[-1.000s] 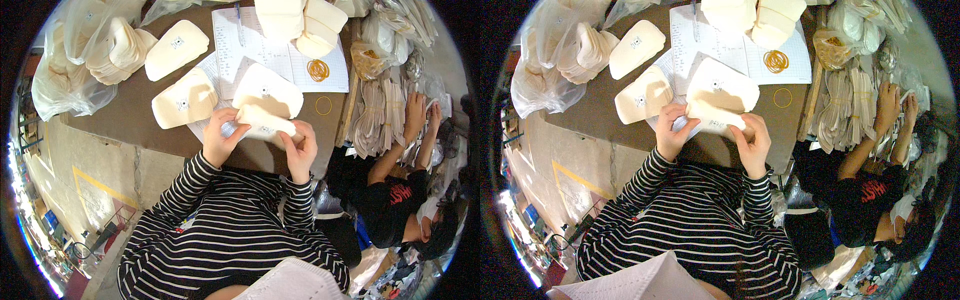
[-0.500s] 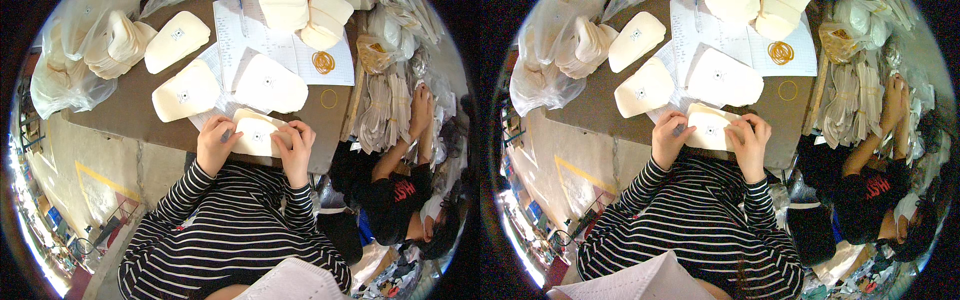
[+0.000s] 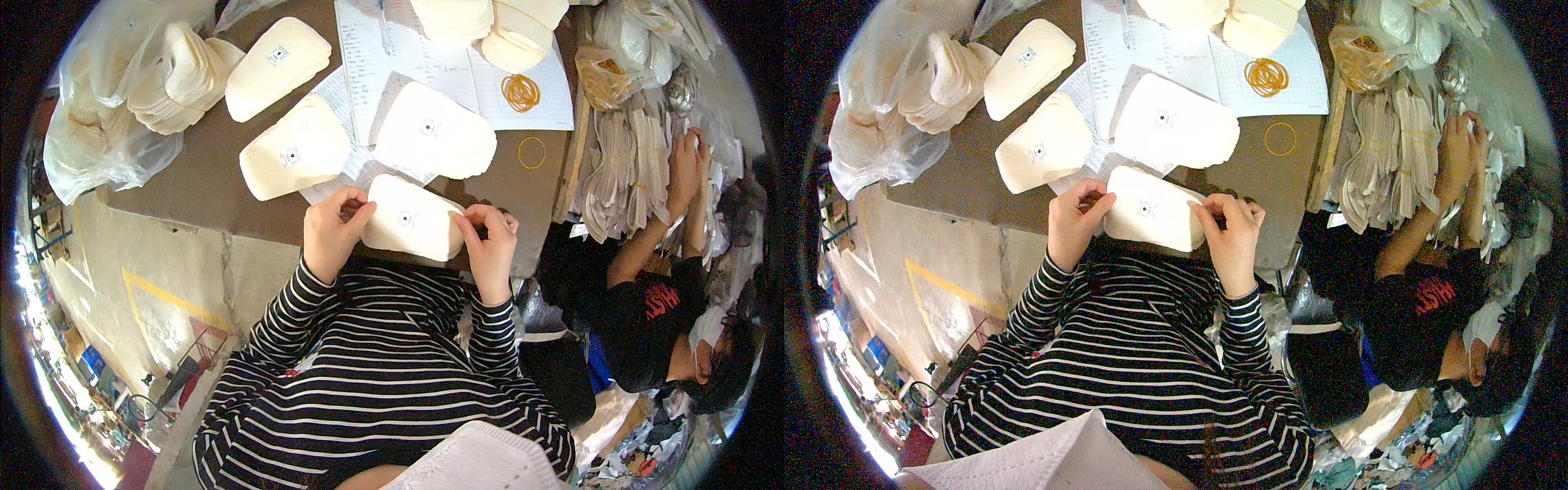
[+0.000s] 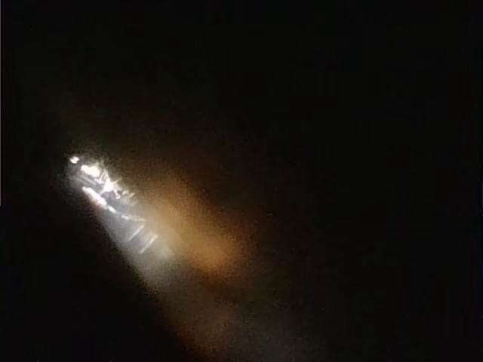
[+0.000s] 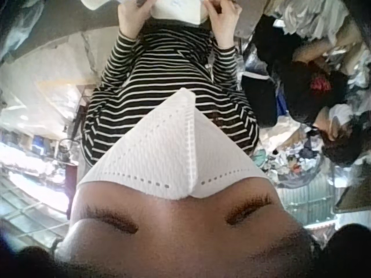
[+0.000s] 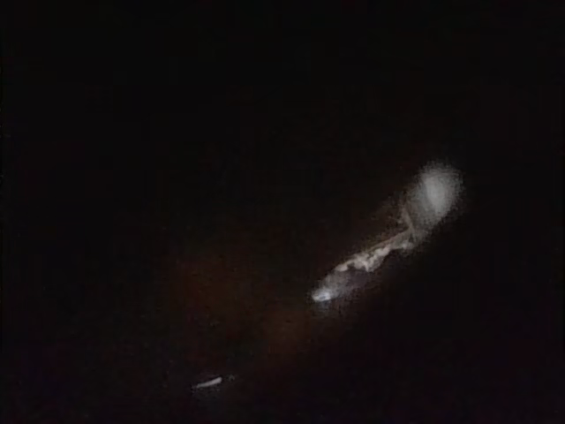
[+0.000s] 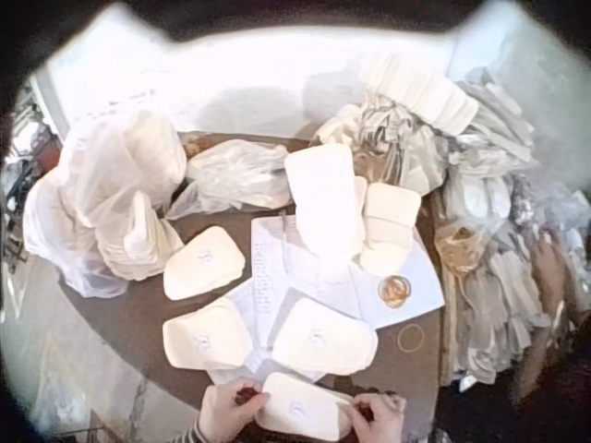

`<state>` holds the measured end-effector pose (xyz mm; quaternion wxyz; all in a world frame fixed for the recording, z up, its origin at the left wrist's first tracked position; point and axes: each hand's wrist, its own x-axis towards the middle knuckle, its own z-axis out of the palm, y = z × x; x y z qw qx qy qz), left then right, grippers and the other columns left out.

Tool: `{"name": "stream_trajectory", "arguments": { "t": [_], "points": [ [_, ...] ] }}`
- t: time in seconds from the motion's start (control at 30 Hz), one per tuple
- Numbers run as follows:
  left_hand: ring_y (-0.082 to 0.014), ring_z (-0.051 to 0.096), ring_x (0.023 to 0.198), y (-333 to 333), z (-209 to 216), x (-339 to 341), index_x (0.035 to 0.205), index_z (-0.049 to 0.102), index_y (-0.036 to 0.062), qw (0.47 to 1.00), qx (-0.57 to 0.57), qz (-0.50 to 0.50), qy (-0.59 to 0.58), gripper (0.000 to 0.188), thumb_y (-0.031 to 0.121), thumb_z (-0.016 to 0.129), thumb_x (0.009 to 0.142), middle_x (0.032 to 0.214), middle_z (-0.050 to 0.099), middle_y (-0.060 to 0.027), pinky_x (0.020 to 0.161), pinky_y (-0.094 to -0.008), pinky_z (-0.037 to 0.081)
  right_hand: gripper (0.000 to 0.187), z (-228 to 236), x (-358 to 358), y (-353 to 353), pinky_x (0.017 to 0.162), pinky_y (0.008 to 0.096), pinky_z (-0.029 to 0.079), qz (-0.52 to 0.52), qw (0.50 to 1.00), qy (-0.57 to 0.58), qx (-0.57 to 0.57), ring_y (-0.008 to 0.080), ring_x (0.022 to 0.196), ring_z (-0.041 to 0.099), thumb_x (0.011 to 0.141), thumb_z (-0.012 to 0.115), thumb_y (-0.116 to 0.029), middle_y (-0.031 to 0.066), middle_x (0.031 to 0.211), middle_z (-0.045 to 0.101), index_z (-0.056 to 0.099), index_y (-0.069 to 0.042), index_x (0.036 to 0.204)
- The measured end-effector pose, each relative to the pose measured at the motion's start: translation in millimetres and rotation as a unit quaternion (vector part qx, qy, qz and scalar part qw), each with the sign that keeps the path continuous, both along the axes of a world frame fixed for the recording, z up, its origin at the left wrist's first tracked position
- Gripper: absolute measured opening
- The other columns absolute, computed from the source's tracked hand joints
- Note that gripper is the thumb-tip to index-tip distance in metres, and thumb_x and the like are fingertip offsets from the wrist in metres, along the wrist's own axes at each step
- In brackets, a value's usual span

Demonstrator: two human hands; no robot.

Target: The person repeatedly picks up white shoe insoles from a pile, aligns them, and stacks them into neat bundles on the table. The person occasionally picks up a rubber band from the table. The person continues stacking the insoles into multiple piles throughout the clip.

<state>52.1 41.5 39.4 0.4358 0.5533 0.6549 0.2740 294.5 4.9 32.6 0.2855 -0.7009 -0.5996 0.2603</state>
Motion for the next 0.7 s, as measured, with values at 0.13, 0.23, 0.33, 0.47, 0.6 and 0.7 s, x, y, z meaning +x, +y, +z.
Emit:
{"name": "stream_trajectory", "arguments": {
  "t": [0.13, 0.23, 0.33, 0.47, 0.6, 0.7],
  "points": [
    [-0.0155, 0.068, 0.065, 0, 0, 0, 0.098, 0.067, 0.0001, 0.999, 0.009, -0.018, 0.028, 0.02, 0.014, 0.074, 0.086, 0.075, 0.069, -0.0098, 0.062, -0.0277, 0.054, 0.015, -4, -2, 1, 0.088, 0.0369, 0.036, 0.016, 0.999, -0.028, 0.016, 0.0189, 0.074, 0.058, 0.084, 0.078, -0.018, 0.0019, 0.077, 0.064, 0.069, -0.01, 0.092],
    [-0.019, 0.068, 0.068, 1, 1, 2, 0.111, 0.064, 0.0026, 0.998, 0.016, -0.026, 0.058, 0.029, 0.013, 0.072, 0.086, 0.088, 0.069, -0.0107, 0.063, -0.0302, 0.054, 0.016, -8, -2, 0, 0.087, 0.0371, 0.036, 0.01, 0.999, -0.029, 0.009, 0.0185, 0.074, 0.057, 0.084, 0.077, -0.019, 0.0013, 0.078, 0.063, 0.07, -0.01, 0.095],
    [-0.0244, 0.068, 0.078, 7, 6, 4, 0.12, 0.059, 0.0042, 0.992, 0.052, -0.083, 0.076, 0.037, 0.011, 0.069, 0.085, 0.108, 0.064, -0.0128, 0.069, -0.0341, 0.055, 0.022, -8, -3, 2, 0.087, 0.0369, 0.035, 0.023, 0.998, -0.048, 0.017, 0.018, 0.076, 0.056, 0.084, 0.077, -0.022, 0.0006, 0.077, 0.061, 0.071, -0.011, 0.102],
    [-0.032, 0.064, 0.097, 17, 2, 3, 0.121, 0.059, 0.0054, 0.959, 0.161, -0.194, 0.127, 0.039, 0.006, 0.065, 0.082, 0.121, 0.057, -0.0148, 0.082, -0.0389, 0.054, 0.034, -7, -1, 4, 0.086, 0.0374, 0.035, 0.063, 0.993, -0.101, 0.007, 0.0182, 0.079, 0.056, 0.081, 0.079, -0.029, 0.001, 0.074, 0.055, 0.072, -0.013, 0.111],
    [-0.0354, 0.059, 0.106, 29, -3, -1, 0.112, 0.061, 0.005, 0.963, 0.125, -0.216, 0.1, 0.034, 0.003, 0.064, 0.079, 0.115, 0.056, -0.0142, 0.09, -0.0418, 0.05, 0.041, 5, -2, 6, 0.088, 0.0377, 0.034, 0.083, 0.992, -0.097, -0.012, 0.0199, 0.085, 0.055, 0.078, 0.081, -0.031, 0.0025, 0.086, 0.055, 0.072, -0.012, 0.113],
    [-0.0355, 0.06, 0.106, 32, 1, -5, 0.101, 0.059, 0.0035, 0.961, 0.133, -0.222, 0.095, 0.024, 0.001, 0.064, 0.077, 0.108, 0.059, -0.0139, 0.092, -0.0417, 0.049, 0.038, 6, -3, 6, 0.091, 0.0376, 0.034, 0.069, 0.994, -0.079, 0.011, 0.0213, 0.089, 0.054, 0.075, 0.084, -0.024, 0.0038, 0.096, 0.057, 0.07, -0.009, 0.107]
  ]
}}
